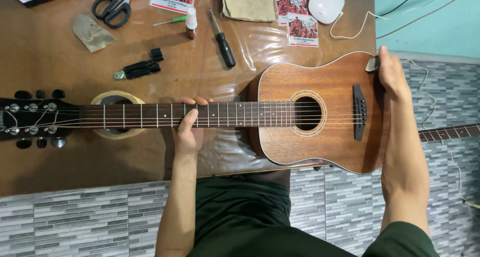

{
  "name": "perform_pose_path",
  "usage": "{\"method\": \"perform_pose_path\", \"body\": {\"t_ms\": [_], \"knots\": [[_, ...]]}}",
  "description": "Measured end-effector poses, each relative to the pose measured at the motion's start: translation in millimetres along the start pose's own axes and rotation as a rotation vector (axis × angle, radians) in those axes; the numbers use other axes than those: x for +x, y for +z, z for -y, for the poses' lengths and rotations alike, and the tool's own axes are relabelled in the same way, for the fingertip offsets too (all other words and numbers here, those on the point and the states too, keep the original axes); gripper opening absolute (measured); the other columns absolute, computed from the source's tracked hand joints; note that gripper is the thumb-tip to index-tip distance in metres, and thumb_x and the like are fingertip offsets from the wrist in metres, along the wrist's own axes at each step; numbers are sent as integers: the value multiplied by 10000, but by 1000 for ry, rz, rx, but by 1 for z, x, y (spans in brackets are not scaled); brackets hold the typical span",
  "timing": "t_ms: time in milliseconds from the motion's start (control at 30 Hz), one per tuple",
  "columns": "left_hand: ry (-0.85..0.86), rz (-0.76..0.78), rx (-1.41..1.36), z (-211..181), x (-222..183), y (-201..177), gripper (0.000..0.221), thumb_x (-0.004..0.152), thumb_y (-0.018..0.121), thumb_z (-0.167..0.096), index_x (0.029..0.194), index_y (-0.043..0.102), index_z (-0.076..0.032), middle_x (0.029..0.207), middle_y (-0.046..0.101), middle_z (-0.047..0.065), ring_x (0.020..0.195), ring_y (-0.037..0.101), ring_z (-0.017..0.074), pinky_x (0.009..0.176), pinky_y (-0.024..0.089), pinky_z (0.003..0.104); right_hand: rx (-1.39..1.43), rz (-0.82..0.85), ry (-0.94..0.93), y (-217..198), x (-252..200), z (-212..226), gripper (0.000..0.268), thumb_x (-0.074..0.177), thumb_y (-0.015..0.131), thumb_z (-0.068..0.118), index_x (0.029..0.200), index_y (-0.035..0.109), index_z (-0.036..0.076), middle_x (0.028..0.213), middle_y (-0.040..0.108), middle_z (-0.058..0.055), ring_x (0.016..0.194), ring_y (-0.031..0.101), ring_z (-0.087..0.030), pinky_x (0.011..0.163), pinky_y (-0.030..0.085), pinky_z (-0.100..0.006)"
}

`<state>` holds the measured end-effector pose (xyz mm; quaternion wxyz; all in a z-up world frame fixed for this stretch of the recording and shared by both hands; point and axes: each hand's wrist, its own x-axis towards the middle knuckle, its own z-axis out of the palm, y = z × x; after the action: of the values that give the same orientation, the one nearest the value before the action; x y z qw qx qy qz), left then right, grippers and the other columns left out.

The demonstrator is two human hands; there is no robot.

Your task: Cleaning the body and neck of an acoustic guitar with a cloth and tuning the strings by adjusting the pegs.

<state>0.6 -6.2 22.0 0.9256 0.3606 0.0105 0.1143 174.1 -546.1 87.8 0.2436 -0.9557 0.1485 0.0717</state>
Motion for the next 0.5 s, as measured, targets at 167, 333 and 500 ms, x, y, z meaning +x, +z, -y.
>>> {"method": "perform_pose_path", "body": {"t_ms": [167, 333, 500], "knots": [[41, 12, 49, -6, 2, 7, 154, 943, 570, -132, 1096, 587, -132, 1033, 670, 105, 1079, 666, 333, 1055, 499, 514, -91, 109, 35, 3, 15, 38, 542, 1174, 356, 541, 791, 312, 160, 911, 394, 14, 837, 342, -209, 756, 306, -383], [59, 13, 8, -11, 3, 12, 156, 945, 606, -139, 1101, 592, -139, 1032, 681, 99, 1064, 682, 321, 1009, 545, 510, -364, 295, -79, 15, 19, 95, 486, 1026, 431, 473, 1147, 814, 200, 1195, 721, -199, 1103, 619, -361, 929, 419, -419], [119, -16, 23, 4, 3, 2, 168, 953, 600, -130, 1106, 538, -94, 1018, 672, 158, 1049, 697, 332, 983, 564, 469, -391, 495, -153, 34, -37, 201, 603, 1115, 397, 496, 1085, 790, 40, 1059, 735, -286, 1087, 615, -454, 964, 419, -510]]}}
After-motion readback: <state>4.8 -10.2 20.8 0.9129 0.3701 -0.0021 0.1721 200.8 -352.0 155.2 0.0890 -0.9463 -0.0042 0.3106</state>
